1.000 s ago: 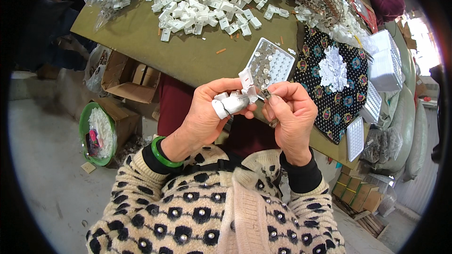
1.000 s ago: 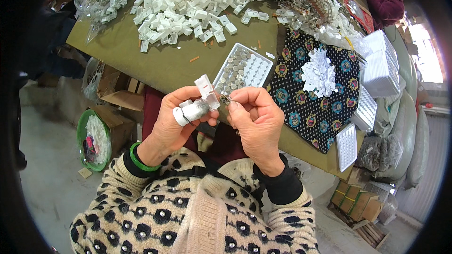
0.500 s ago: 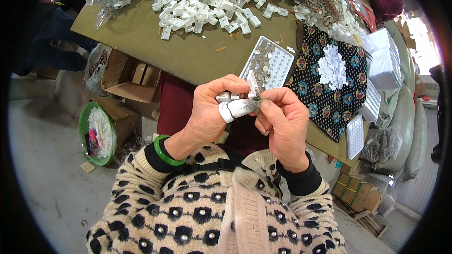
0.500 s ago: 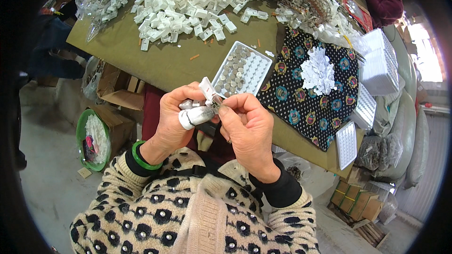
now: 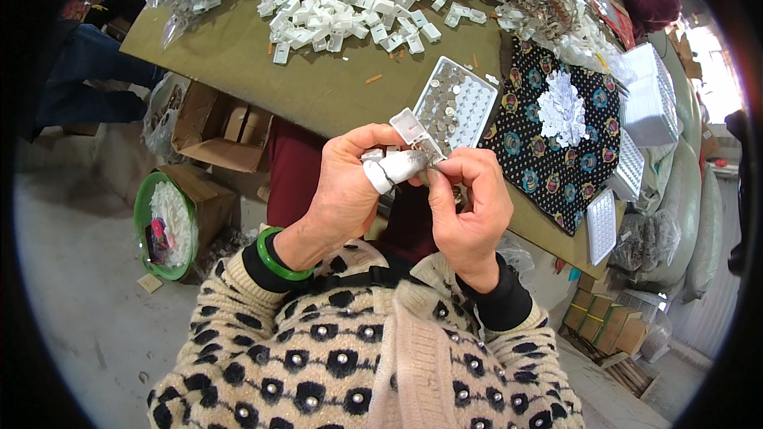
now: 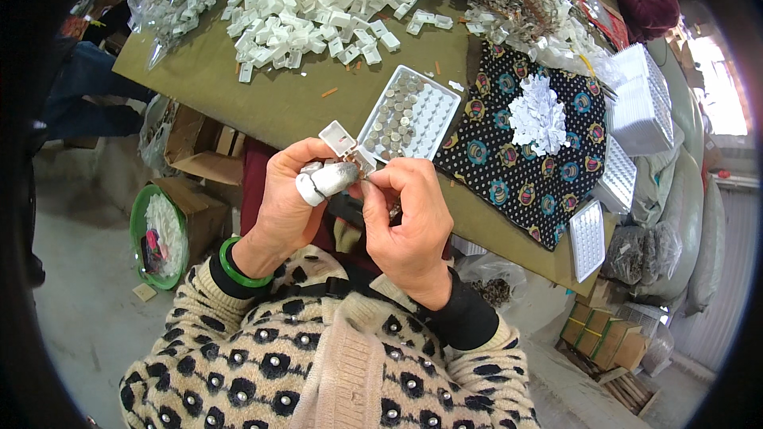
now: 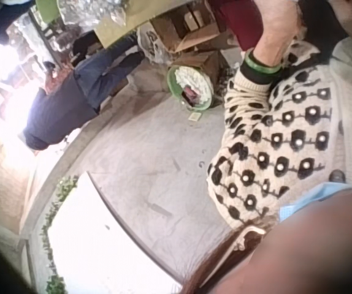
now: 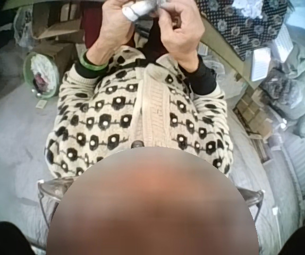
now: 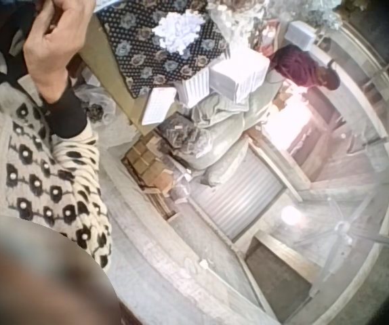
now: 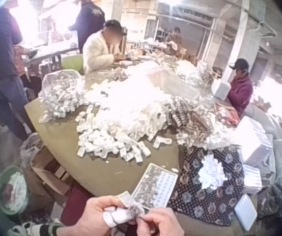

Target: The person repeatedly picks small white plastic housings and metal contacts from a table, inserts the contacts into the housings, and places the assembled units into a clear plastic tray. The process is repeated continuously with both hands working in coordination.

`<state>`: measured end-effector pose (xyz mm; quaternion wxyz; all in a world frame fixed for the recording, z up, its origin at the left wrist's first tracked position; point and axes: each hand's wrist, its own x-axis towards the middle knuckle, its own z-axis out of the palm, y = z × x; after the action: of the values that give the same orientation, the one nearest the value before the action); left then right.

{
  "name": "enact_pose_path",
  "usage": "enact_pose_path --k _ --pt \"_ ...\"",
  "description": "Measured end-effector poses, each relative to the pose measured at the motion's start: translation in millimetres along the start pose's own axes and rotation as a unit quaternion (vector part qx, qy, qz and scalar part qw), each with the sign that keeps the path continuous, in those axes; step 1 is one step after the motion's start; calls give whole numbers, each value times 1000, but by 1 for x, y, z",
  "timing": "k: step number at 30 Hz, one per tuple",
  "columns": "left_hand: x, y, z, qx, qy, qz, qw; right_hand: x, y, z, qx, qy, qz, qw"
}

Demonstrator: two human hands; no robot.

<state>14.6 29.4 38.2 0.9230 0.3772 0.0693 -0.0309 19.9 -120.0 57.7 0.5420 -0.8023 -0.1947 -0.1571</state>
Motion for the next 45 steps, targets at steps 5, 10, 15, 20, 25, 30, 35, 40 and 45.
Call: enact_pose_path --k 5,10,15,20,25,30,35,40,45 --pt "-1 -4 1 -19 32 -4 999 -5 5 5 -96 -1 -69 993" --pt "1 -4 1 337 17 289 896 -2 15 13 -157 22 -154 975" --pt "-8 2 3 163 62 75 982 -1 16 14 -143 10 -141 980" --pt "-6 12 -3 -58 2 -126 990 -4 7 10 -73 -19 -23 997" --pt "-5 16 -3 -72 18 -145 987 -4 5 4 161 -75 235 956" --pt "-5 18 -4 -66 14 -96 993 -2 6 6 434 -88 423 791" --pt "-5 16 -5 -56 -10 -52 997 -1 -4 9 343 -37 347 872" --pt "-12 11 -1 88 -4 28 996 2 -10 5 391 -73 320 860" --pt "-19 4 -2 326 -29 150 933 -4 -3 13 355 -57 317 877"
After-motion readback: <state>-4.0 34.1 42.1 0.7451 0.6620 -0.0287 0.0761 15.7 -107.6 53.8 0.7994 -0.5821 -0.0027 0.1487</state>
